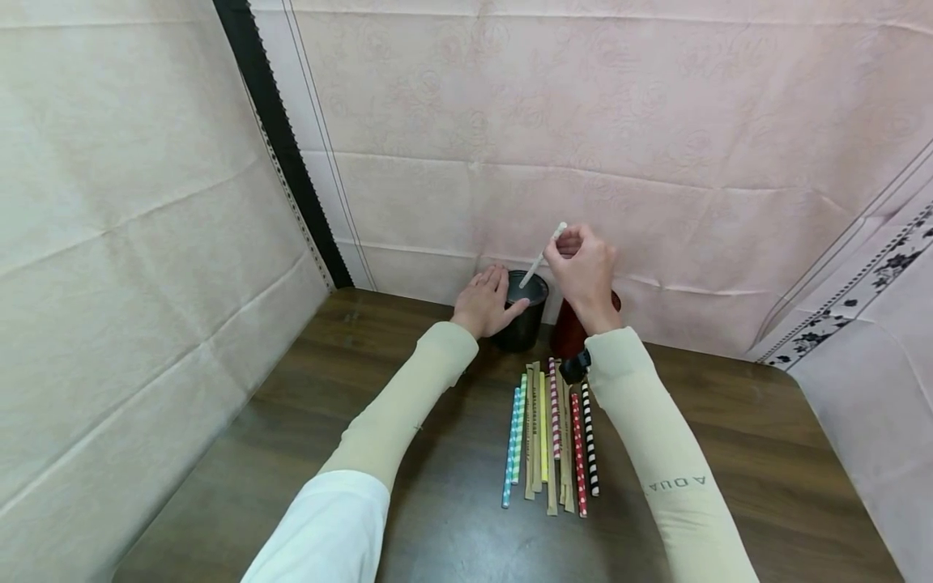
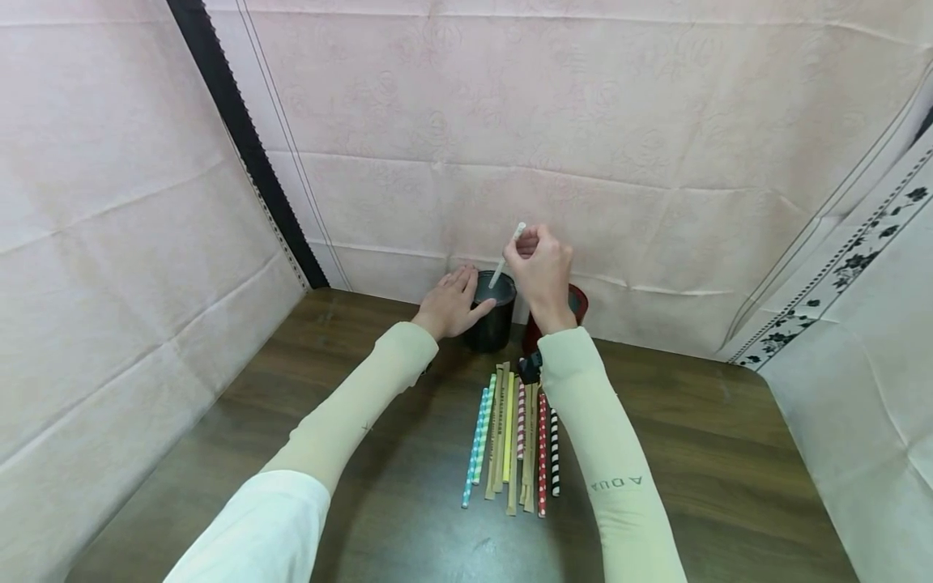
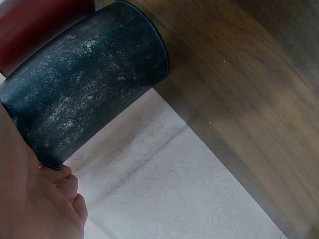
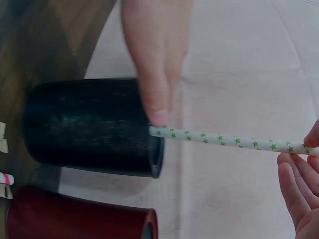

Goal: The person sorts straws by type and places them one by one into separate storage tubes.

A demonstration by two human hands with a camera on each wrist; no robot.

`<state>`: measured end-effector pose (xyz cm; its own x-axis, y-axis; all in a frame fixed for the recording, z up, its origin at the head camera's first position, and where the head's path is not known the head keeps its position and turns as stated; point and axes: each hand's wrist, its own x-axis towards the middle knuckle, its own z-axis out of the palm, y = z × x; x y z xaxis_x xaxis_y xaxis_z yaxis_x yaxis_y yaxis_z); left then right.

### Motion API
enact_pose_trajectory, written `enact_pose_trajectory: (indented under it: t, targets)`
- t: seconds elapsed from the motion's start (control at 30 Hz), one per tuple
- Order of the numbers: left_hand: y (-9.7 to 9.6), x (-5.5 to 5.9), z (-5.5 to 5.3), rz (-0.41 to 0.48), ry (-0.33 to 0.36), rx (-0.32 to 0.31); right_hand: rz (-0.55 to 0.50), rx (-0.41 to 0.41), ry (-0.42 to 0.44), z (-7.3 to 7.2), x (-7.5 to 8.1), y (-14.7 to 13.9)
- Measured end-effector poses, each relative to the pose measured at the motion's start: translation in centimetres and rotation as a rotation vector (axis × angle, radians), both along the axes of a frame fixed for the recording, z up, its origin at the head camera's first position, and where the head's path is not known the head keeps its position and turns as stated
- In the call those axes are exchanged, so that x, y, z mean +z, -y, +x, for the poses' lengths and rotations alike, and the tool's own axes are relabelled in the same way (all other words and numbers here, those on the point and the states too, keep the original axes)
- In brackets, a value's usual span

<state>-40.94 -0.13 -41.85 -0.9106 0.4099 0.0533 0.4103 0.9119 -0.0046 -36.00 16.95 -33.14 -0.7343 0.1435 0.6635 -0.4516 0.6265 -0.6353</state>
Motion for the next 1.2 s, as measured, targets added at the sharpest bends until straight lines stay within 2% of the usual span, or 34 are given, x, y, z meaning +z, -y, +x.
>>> enact_pose_trajectory:
  t: [0.13,0.3,0.57,0.77,0.97,1.2]
  targets:
    - [-0.1,0.1,-0.1,0.007,0.015,-0.006,-0.006,0.008,0.048,0.2,-0.3,-0.1]
    - [0.1,0.3,0.0,0.007,0.018,-0.009,0.032,0.014,0.073,0.8,0.5,-0.6]
    - [0.4,0.3,0.1,-0.018,0.016,-0.008,0.193,-0.013,0.130,2.3,2.0,-2.7]
    - [0.3,0.4,0.2,0.002,0.037,-0.012,0.304,-0.053,0.198,3.9,2.7,-4.8]
    - [0.2,0.3,0.1,0.008,0.032,-0.017,0.368,-0.030,0.299,5.7,2.8,-7.2]
    - [0.1,0.2,0.0,0.000,0.032,-0.024,0.441,-0.031,0.447,6.9,2.0,-9.4]
